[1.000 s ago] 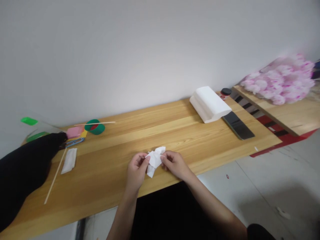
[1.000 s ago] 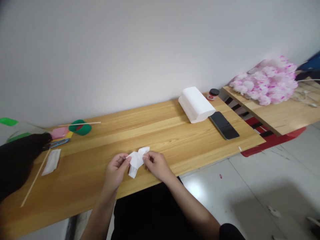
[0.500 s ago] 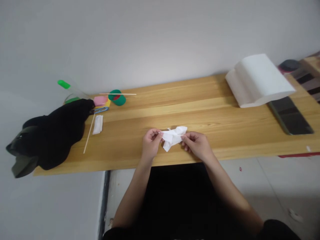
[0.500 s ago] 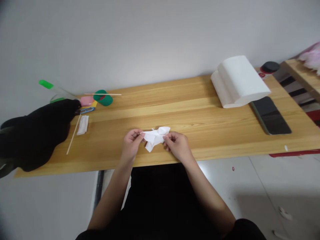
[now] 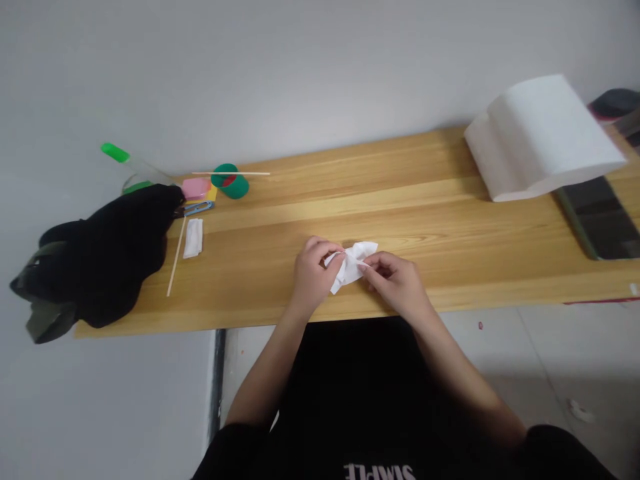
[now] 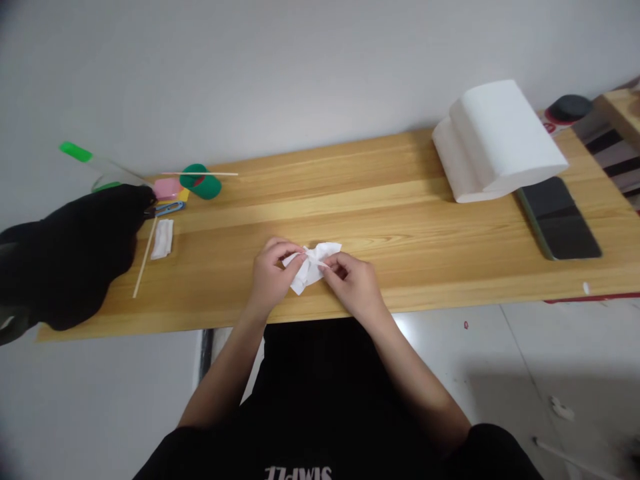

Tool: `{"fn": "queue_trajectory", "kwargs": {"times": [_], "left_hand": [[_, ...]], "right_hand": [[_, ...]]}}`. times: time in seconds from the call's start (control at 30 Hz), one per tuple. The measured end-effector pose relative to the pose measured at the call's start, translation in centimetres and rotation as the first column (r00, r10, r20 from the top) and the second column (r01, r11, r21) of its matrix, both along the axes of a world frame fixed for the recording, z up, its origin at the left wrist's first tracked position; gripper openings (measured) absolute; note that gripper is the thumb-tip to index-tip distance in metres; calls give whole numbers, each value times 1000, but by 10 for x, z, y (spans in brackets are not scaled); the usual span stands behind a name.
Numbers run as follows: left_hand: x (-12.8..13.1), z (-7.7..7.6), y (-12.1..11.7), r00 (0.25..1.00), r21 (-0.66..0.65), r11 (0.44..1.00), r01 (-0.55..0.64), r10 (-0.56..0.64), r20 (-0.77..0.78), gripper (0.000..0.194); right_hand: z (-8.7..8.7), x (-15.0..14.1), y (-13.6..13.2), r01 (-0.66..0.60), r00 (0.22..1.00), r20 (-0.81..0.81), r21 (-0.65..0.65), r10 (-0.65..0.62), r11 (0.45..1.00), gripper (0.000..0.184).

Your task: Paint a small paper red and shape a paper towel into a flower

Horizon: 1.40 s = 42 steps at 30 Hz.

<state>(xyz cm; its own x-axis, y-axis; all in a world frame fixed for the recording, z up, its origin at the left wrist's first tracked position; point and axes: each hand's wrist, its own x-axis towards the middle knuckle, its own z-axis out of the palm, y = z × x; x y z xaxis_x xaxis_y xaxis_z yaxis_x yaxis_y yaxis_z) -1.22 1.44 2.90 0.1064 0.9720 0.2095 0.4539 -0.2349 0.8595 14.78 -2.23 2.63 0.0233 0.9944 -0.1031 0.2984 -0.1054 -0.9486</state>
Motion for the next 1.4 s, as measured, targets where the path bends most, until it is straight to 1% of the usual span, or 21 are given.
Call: {"fn": "queue_trajectory", "kwargs": {"times": [0.13,0.23,0.3,0.37,0.4,0.43,0.5,0.53,0.57,0.63,0.7,0.73,0.8,0.87,0.93,1.03,1.1,1.13,1.2,1.3,1.4], "left_hand": [[2,1,4,999,-19,999,-41,40,-26,6],[1,-2,3,998,-54,997,-58,57,-9,5],[1,-3,3,998,-82,995,-58,58,8,5],[2,-4,3,998,-109,993,-47,51,28,6],[2,-5,4,998,-123,992,-40,45,40,6],[2,-5,4,998,-139,990,-34,41,53,6],[3,-4,4,996,-172,985,-24,37,78,6],[4,-4,4,995,-190,982,-19,37,91,7],[4,-4,4,994,-210,978,-13,36,106,7],[5,-4,3,990,-246,969,1,34,136,7],[6,-6,2,987,-276,961,11,33,156,7],[6,-7,1,986,-285,958,11,37,160,8],[6,-10,0,986,-295,956,10,39,160,7],[6,-11,-1,986,-291,957,13,36,163,6],[6,-12,-2,985,-289,957,24,26,171,5],[6,-13,-4,984,-294,955,34,19,178,5],[5,-13,-5,985,-296,955,36,16,173,6],[4,-14,-6,986,-298,954,39,12,169,6],[3,-15,-7,986,-302,952,45,5,165,6],[0,-17,-8,985,-298,953,46,6,174,6],[-2,-19,-8,983,-299,954,33,23,183,7]], "right_hand": [[3,0,-1,-19,997,81,0,19,1000,25],[-1,1,-2,-38,999,-18,-93,36,995,35],[-3,1,-2,-39,997,-70,-104,32,994,36],[-2,2,-2,-24,1000,-11,8,24,1000,26],[0,3,-3,-56,997,58,102,50,993,25],[2,4,-3,-121,984,150,195,93,973,33],[4,6,-3,-302,908,382,309,173,902,42],[5,6,-3,-375,850,493,322,184,869,41],[4,6,-3,-409,800,578,328,161,851,38],[1,3,-4,-379,752,657,366,52,850,27],[-2,0,-5,-285,764,643,414,-56,864,17],[-3,-2,-6,-228,779,620,421,-95,878,17],[-3,-6,-7,-116,819,561,373,-124,920,20],[-1,-8,-7,-19,875,472,264,-112,964,20],[-1,-9,-7,52,933,347,130,-95,990,21],[-3,-8,-4,68,992,112,-74,-59,995,25],[-5,-8,-2,49,998,-17,-188,-53,981,26],[-5,-7,-1,42,997,-47,-230,-55,972,26],[-6,-7,2,15,999,-34,-289,-25,957,25],[-3,-5,4,-64,995,50,-352,87,934,29],[2,-1,4,-107,986,81,-379,148,919,31]]}}
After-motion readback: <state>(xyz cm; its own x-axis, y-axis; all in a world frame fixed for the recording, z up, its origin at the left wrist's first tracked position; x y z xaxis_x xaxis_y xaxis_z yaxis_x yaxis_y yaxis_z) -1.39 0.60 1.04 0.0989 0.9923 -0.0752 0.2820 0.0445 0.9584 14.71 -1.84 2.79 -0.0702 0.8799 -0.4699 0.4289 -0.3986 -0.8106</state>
